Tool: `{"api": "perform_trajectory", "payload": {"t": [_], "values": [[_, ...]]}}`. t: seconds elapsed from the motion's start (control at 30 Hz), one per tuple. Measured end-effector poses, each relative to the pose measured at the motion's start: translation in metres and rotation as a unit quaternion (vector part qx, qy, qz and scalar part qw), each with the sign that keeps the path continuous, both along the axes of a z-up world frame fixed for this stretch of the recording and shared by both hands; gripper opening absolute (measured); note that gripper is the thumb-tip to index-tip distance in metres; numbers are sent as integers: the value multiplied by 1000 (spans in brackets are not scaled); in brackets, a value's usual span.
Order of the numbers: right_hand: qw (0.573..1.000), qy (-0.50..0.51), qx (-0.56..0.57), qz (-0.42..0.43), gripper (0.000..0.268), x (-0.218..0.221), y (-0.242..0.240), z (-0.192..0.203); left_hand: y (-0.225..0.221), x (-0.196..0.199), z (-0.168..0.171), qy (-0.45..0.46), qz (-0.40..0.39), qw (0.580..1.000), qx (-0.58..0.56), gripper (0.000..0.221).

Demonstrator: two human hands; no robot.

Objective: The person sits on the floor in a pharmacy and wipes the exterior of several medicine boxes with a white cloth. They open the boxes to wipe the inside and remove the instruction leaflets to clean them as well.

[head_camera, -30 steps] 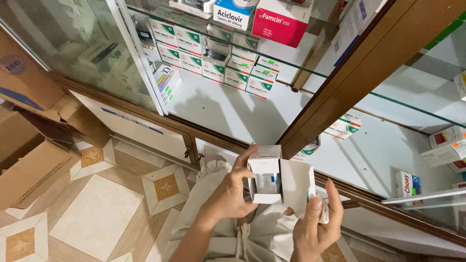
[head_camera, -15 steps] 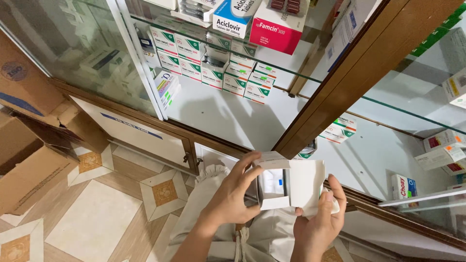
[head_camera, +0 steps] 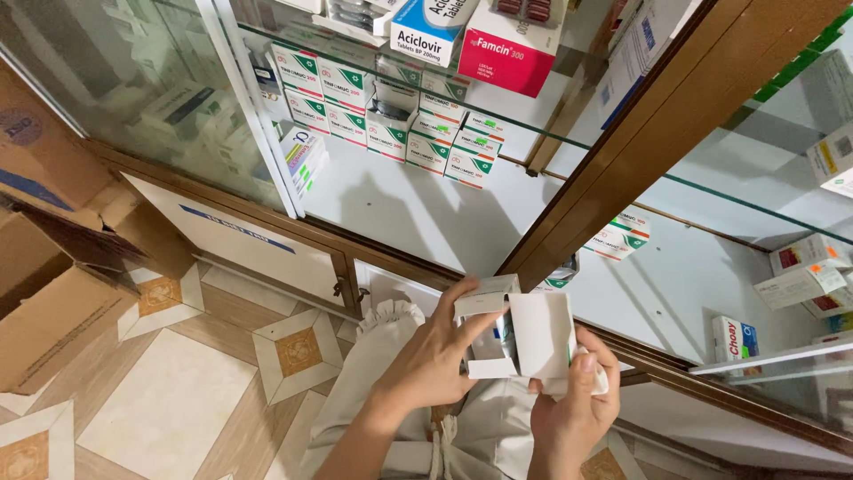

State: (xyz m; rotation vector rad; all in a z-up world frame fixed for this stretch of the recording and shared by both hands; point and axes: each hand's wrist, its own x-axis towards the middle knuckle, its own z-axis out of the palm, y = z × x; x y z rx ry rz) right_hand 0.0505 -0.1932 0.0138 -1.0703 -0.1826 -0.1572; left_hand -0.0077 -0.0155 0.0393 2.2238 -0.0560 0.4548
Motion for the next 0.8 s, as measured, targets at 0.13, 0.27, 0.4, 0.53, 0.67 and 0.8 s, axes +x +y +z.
{"api": "perform_trajectory", "payload": {"t": [0.13, 0.27, 0.4, 0.53, 0.67, 0.8], "values": [[1000, 15, 4, -1, 32, 1, 3, 4, 4, -1, -6, -9, -1, 1000, 16, 97], [998, 48, 29, 15, 29, 7, 4, 2, 2, -1, -10, -27, 12, 999, 20, 90], [996, 80, 46, 15, 26, 19, 4, -2, -1, 0, -22, -85, 16, 996, 28, 86], [988, 101, 95, 73, 24, 30, 3, -13, 0, -3, -24, -117, 14, 992, 44, 89], [971, 134, 143, 136, 24, 40, -2, -33, 0, -2, -22, -126, 16, 991, 47, 87], [952, 183, 186, 158, 22, 47, -6, -36, -1, 0, -10, -91, 19, 993, 68, 88]]}}
